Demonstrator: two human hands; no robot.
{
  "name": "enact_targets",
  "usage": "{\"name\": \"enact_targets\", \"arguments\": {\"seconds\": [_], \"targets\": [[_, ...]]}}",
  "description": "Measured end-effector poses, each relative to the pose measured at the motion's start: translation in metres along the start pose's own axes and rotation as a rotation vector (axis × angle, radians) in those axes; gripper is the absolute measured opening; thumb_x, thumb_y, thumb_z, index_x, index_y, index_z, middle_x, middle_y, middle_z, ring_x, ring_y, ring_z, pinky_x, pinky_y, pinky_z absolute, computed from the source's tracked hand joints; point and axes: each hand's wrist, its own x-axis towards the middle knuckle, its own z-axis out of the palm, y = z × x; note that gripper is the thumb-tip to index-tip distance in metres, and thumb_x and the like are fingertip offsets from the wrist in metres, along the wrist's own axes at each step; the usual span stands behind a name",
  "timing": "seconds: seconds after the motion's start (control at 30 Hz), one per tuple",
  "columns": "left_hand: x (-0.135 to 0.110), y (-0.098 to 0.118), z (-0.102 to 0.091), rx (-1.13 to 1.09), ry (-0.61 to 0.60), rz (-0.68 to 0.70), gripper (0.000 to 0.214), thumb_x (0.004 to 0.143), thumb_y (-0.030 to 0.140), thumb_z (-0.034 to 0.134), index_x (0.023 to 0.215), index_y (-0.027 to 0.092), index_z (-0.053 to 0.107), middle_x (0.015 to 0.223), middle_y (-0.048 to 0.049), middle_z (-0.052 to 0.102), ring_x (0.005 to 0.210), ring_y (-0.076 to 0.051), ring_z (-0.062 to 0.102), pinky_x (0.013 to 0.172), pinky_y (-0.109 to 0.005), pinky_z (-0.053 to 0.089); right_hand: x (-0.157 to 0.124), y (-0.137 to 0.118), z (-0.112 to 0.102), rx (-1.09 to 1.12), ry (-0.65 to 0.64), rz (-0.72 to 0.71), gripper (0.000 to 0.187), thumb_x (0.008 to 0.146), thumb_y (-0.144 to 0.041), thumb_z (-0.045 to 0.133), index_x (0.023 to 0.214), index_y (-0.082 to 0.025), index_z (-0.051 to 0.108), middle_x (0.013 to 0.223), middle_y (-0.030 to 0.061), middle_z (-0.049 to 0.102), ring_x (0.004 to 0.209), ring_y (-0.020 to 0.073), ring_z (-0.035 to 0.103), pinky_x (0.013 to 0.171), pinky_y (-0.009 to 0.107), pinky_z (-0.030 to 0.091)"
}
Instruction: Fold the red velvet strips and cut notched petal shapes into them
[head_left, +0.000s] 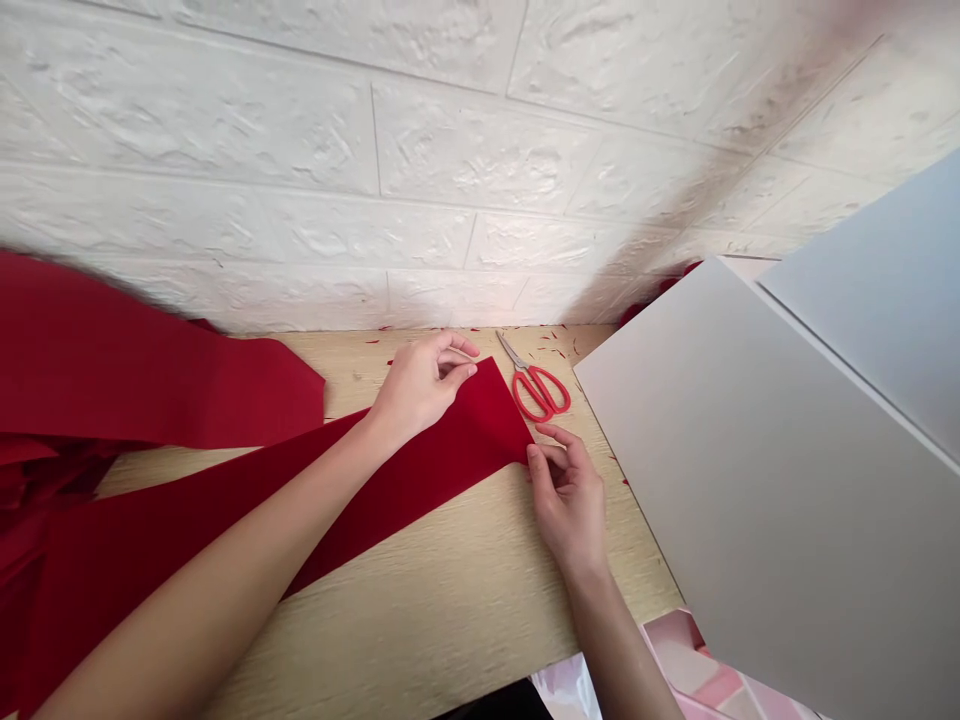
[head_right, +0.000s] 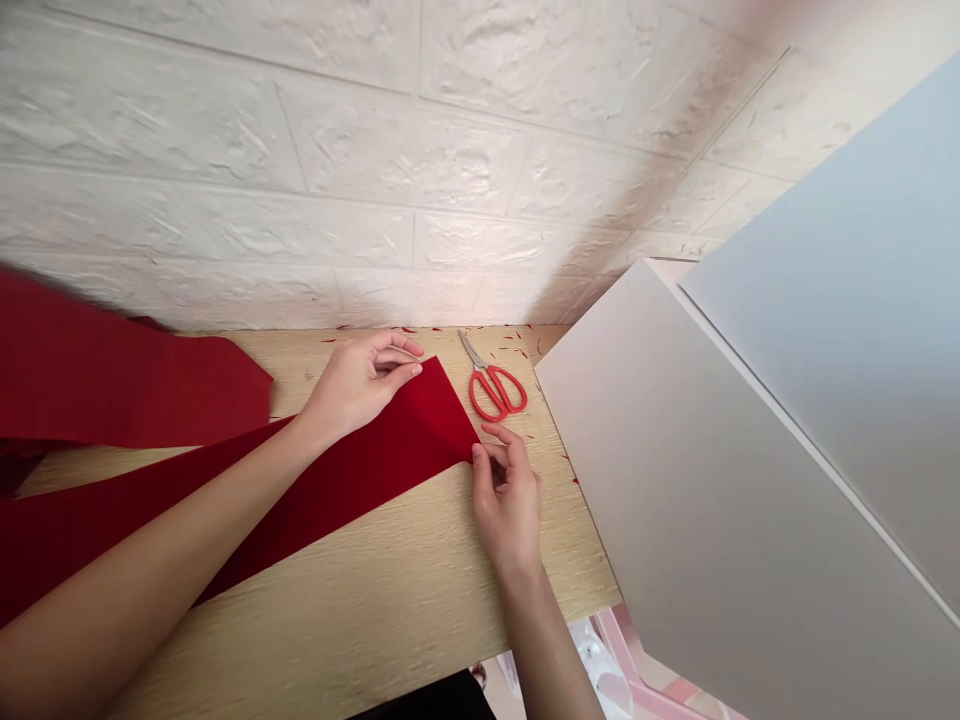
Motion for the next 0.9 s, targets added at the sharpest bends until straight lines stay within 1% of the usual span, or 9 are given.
{"name": "enact_targets", "arguments": {"seconds": [0.17, 0.37, 0.47, 0.57, 0.67, 0.73, 0.8, 0.9], "targets": [[-0.0006, -0.0022, 0.0005, 0.005, 0.004, 0.002, 0.011, 0.087, 0.018, 0.065, 0.098, 0.017, 0.066, 0.092, -0.0058, 0.078, 0.088, -0.020, 0.074, 0.077, -0.030, 0.054, 0.0007, 0.0022, 0.0009, 0.014, 0.011, 0.014, 0.031, 0.093, -0.041, 0.060, 0.117, -0.021, 0.059, 0.069, 0.0007, 0.069, 0.069, 0.0192, 0.067, 0.068, 0.033, 0.053], [-0.0014, -0.0037, -0.0007, 0.001, 0.020, 0.020, 0.010, 0.088, 0.020, 0.064, 0.097, 0.017, 0.066, 0.092, -0.0059, 0.078, 0.089, -0.021, 0.073, 0.078, -0.032, 0.054, 0.0007, 0.0015, 0.0007, 0.008, 0.007, 0.012, 0.030, 0.094, -0.042, 0.060, 0.115, -0.022, 0.059, 0.072, 0.0008, 0.070, 0.070, 0.0187, 0.067, 0.071, 0.033, 0.054], [-0.0021, -0.0037, -0.0002, 0.028, 0.022, 0.023, 0.008, 0.089, 0.019, 0.062, 0.095, 0.018, 0.066, 0.090, -0.0054, 0.078, 0.086, -0.020, 0.073, 0.075, -0.031, 0.052, 0.0006, 0.0019, 0.0005, 0.005, 0.005, 0.011, 0.031, 0.094, -0.044, 0.059, 0.115, -0.022, 0.059, 0.076, 0.0026, 0.072, 0.073, 0.0192, 0.068, 0.071, 0.033, 0.054], [-0.0030, -0.0048, 0.0010, 0.059, 0.017, 0.034, 0.010, 0.090, 0.018, 0.060, 0.095, 0.017, 0.067, 0.090, -0.0054, 0.078, 0.085, -0.020, 0.072, 0.071, -0.030, 0.051, 0.0004, 0.0020, 0.0004, 0.014, 0.010, 0.012, 0.031, 0.093, -0.044, 0.060, 0.115, -0.021, 0.060, 0.077, 0.0033, 0.073, 0.071, 0.0189, 0.068, 0.069, 0.032, 0.055], [-0.0031, -0.0063, 0.0015, 0.060, 0.009, 0.050, 0.015, 0.090, 0.018, 0.059, 0.100, 0.017, 0.069, 0.093, -0.0062, 0.078, 0.089, -0.020, 0.073, 0.077, -0.031, 0.052, 0.0001, 0.0010, 0.0003, 0.011, 0.011, 0.004, 0.030, 0.094, -0.044, 0.060, 0.114, -0.021, 0.060, 0.071, 0.0013, 0.070, 0.068, 0.0185, 0.067, 0.069, 0.032, 0.055], [-0.0027, -0.0065, 0.0014, 0.070, 0.001, 0.056, 0.018, 0.091, 0.020, 0.058, 0.103, 0.016, 0.071, 0.093, -0.0068, 0.078, 0.086, -0.020, 0.072, 0.078, -0.032, 0.053, -0.0001, 0.0004, 0.0000, -0.002, 0.009, -0.007, 0.030, 0.094, -0.043, 0.059, 0.114, -0.021, 0.060, 0.070, 0.0006, 0.069, 0.068, 0.0184, 0.067, 0.069, 0.032, 0.055], [-0.0019, -0.0061, 0.0011, 0.070, -0.019, 0.061, 0.021, 0.091, 0.026, 0.058, 0.104, 0.016, 0.072, 0.091, -0.0069, 0.078, 0.079, -0.019, 0.071, 0.073, -0.031, 0.052, -0.0003, 0.0004, -0.0005, -0.006, 0.006, -0.012, 0.029, 0.094, -0.043, 0.059, 0.114, -0.021, 0.060, 0.071, 0.0009, 0.070, 0.067, 0.0183, 0.067, 0.069, 0.032, 0.055], [-0.0008, -0.0052, 0.0002, 0.022, -0.051, 0.064, 0.027, 0.086, 0.034, 0.067, 0.104, 0.017, 0.075, 0.089, -0.0060, 0.078, 0.076, -0.018, 0.070, 0.072, -0.031, 0.053, -0.0003, 0.0014, -0.0011, 0.000, -0.004, -0.001, 0.029, 0.095, -0.043, 0.059, 0.114, -0.021, 0.060, 0.074, 0.0020, 0.072, 0.069, 0.0182, 0.067, 0.070, 0.033, 0.055]]}}
